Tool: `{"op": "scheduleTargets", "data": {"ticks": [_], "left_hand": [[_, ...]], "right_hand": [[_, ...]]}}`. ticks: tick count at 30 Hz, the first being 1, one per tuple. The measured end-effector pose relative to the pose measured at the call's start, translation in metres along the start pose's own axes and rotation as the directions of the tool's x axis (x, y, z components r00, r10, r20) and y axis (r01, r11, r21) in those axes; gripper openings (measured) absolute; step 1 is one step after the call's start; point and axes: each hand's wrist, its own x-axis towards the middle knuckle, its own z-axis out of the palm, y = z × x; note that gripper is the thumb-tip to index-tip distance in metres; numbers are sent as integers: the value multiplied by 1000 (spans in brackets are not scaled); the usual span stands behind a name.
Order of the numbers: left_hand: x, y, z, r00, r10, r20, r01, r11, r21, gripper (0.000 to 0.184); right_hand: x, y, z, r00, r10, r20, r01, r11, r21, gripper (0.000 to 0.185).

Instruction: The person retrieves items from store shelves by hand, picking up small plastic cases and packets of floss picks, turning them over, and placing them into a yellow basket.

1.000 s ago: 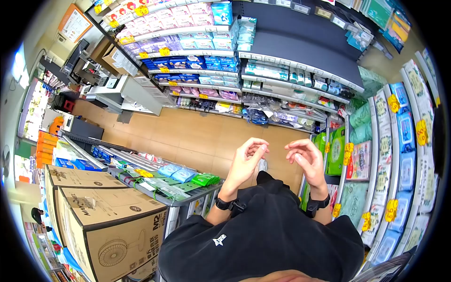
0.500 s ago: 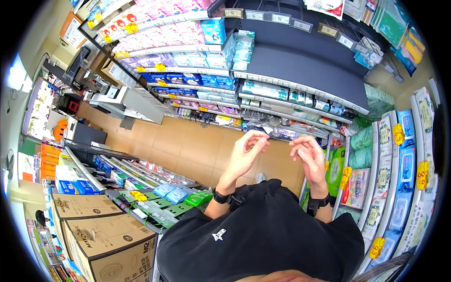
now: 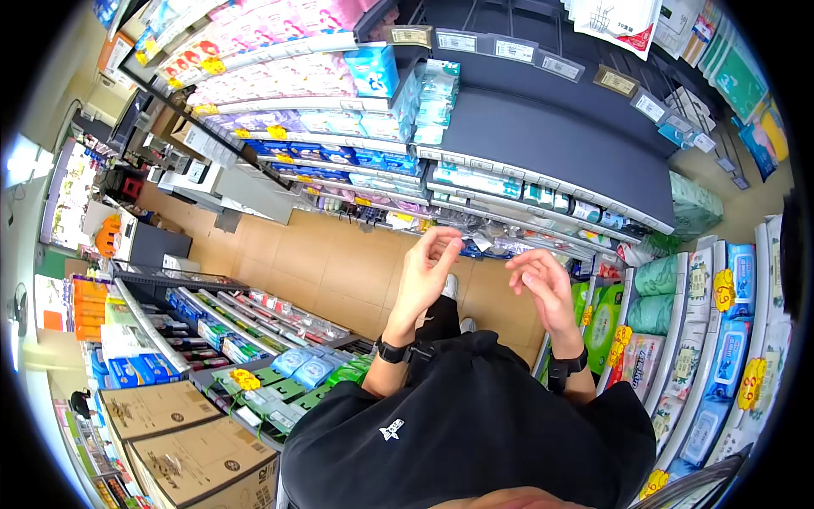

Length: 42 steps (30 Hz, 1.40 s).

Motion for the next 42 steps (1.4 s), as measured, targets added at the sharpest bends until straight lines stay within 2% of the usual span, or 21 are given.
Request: {"op": "scheduleTargets", "data": {"ticks": [1,4,5,7,9,11,12,13,15,16,19,21,23,24,25,27,29,31,32,35,42], "left_hand": [[13,-3,1,1000,-2,7,2,1000,-1,21],[53,-14,2,971,165,-171,-129,971,204,17],[69,-19,0,972,168,-164,-134,970,201,17],[97,-15,0,939,287,-189,-219,924,314,16],[135,-16,-3,943,283,-175,-219,923,317,15],[170,-30,-5,900,414,-138,-312,832,458,17],[182,-29,-5,938,330,-105,-255,863,435,23],[197,-34,-5,937,334,-98,-263,863,431,23],[227,-54,-2,907,417,-60,-314,763,564,25],[239,-59,-1,919,392,-46,-301,770,563,29],[275,-77,-1,882,470,-23,-353,693,629,31],[300,-88,-2,886,464,-11,-356,695,625,35],[325,-97,-3,853,521,3,-374,609,700,40],[337,-98,-2,880,475,24,-346,605,717,48],[349,-101,-2,880,475,30,-351,606,714,48],[374,-108,0,834,550,39,-379,521,764,54],[395,-109,1,866,497,53,-349,525,776,59],[414,-114,2,789,613,39,-356,405,842,64],[422,-116,3,830,555,55,-328,406,853,70],[432,-121,6,831,555,15,-298,424,855,73],[432,-126,6,861,507,30,-256,382,888,79]], "right_hand": [[7,1,-2,1000,4,-1,-4,1000,7,23],[28,1,-6,999,-23,-30,23,999,23,23],[36,1,-5,999,-27,-36,28,999,20,23],[49,-1,-5,996,-57,-73,56,998,-17,23],[69,-1,-4,993,-69,-92,66,997,-43,23],[82,2,-2,992,-71,-104,66,996,-54,23],[89,3,-3,993,-45,-108,42,999,-28,22],[96,3,-3,993,-20,-112,20,1000,-4,22],[109,3,0,993,11,-119,-6,999,45,21],[115,3,2,993,44,-114,-33,995,99,21],[132,7,7,994,59,-97,-55,998,43,20],[142,14,8,993,63,-96,-60,998,36,20],[150,20,10,993,68,-96,-66,997,29,19],[153,23,11,992,73,-106,-70,997,25,19],[155,26,12,990,79,-118,-76,997,22,18],[157,30,14,988,84,-131,-81,996,23,18],[157,32,15,986,87,-143,-84,996,24,18],[155,34,14,981,92,-170,-88,995,36,18],[154,36,13,980,90,-177,-85,996,37,18],[154,38,7,976,94,-195,-85,995,54,18],[158,32,1,964,108,-243,-103,994,33,19]]}}
